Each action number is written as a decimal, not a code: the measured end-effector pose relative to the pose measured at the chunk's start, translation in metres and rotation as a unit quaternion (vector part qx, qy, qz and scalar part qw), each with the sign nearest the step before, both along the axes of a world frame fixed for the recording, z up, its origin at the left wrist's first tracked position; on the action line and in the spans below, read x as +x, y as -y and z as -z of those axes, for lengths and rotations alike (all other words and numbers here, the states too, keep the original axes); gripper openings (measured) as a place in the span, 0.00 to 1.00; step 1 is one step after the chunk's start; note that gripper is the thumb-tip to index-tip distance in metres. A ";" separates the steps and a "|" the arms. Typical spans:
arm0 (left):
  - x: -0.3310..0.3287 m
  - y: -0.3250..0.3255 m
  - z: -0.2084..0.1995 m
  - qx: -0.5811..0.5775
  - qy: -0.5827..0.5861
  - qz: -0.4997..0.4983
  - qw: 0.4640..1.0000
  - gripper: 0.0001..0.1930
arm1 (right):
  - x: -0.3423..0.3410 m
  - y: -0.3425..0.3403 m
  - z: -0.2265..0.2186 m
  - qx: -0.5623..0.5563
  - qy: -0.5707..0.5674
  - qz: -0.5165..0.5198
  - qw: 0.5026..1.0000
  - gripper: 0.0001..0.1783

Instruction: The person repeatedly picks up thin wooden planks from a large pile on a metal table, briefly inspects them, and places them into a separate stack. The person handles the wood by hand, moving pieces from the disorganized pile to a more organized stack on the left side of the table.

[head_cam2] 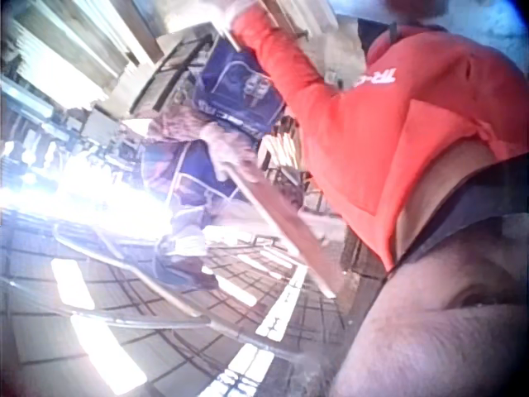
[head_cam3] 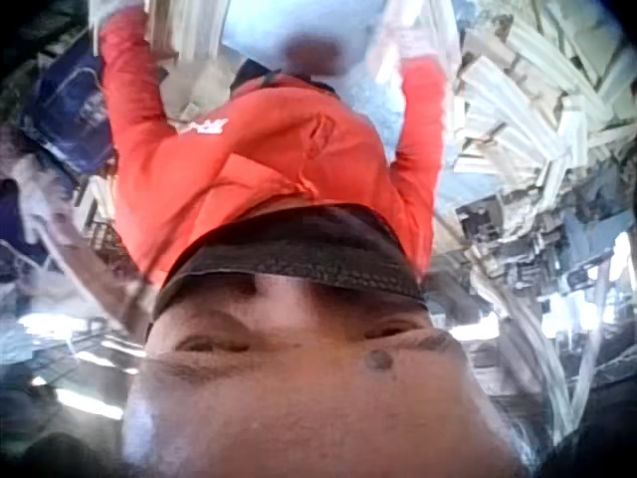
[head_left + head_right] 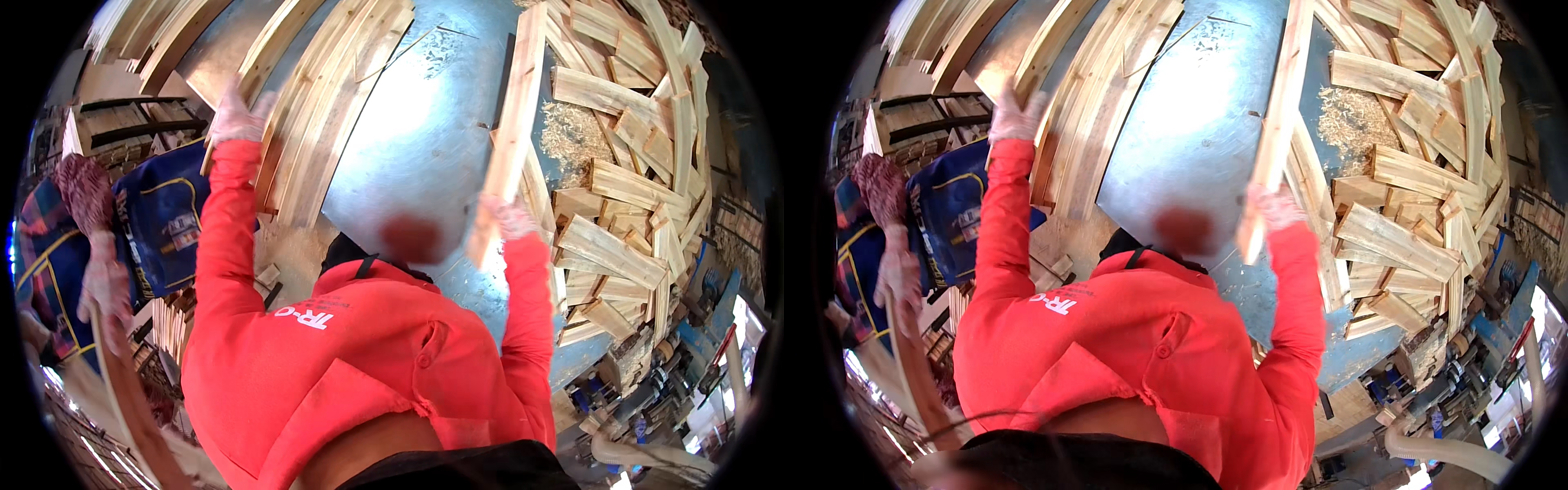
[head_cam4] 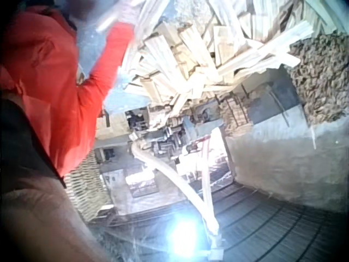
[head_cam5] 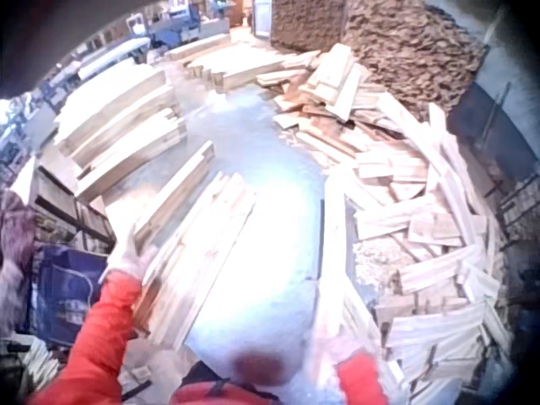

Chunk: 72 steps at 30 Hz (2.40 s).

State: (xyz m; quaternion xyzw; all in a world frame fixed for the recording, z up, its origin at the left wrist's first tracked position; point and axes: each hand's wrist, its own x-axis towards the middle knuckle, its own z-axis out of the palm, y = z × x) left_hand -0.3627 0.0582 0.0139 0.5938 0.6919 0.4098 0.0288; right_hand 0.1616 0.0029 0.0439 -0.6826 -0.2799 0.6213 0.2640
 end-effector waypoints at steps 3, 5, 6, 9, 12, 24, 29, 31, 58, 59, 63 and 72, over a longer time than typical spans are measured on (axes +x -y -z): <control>0.053 0.034 -0.023 -0.358 -0.050 -0.119 0.925 0.49 | -0.112 0.021 -0.010 -0.081 0.147 -0.120 0.979 0.29; 0.070 0.042 -0.028 -0.417 -0.022 -0.150 0.896 0.50 | -0.179 0.043 0.032 -0.097 0.211 -0.250 0.940 0.37; 0.070 0.042 -0.038 -0.439 -0.030 -0.157 0.884 0.49 | -0.212 0.039 0.022 -0.144 0.179 -0.303 0.925 0.39; 0.055 0.046 -0.023 -0.438 0.032 -0.096 0.893 0.48 | -0.255 0.020 -0.045 -0.080 0.134 -0.418 0.895 0.62; 0.037 0.046 0.010 -0.371 0.102 0.087 0.919 0.50 | -0.277 0.018 -0.029 0.004 0.186 -0.470 0.863 0.60; 0.126 0.079 -0.050 -0.415 -0.234 -0.006 0.879 0.55 | 0.066 0.016 -0.010 0.138 0.550 -0.347 0.747 0.52; 0.225 0.094 -0.076 -0.137 0.090 0.187 0.969 0.53 | 0.046 -0.001 -0.076 0.160 0.341 -0.252 0.891 0.40; 0.258 0.094 -0.029 -0.243 0.297 0.369 0.846 0.45 | 0.037 -0.019 -0.108 0.306 0.038 -0.149 0.940 0.40; 0.416 0.055 0.081 -0.503 0.297 0.346 0.734 0.18 | 0.085 0.078 -0.028 0.156 0.544 0.208 0.797 0.48; 0.403 0.061 0.104 -0.502 0.387 0.298 0.714 0.19 | 0.114 0.056 -0.024 0.113 0.600 0.296 0.734 0.53; 0.407 0.082 0.061 -0.473 0.340 0.304 0.754 0.26 | 0.227 0.018 -0.044 -0.207 0.435 0.370 0.794 0.65; 0.373 0.048 0.010 -0.451 0.146 0.333 0.815 0.29 | 0.040 0.058 0.001 0.257 0.013 0.424 0.868 0.54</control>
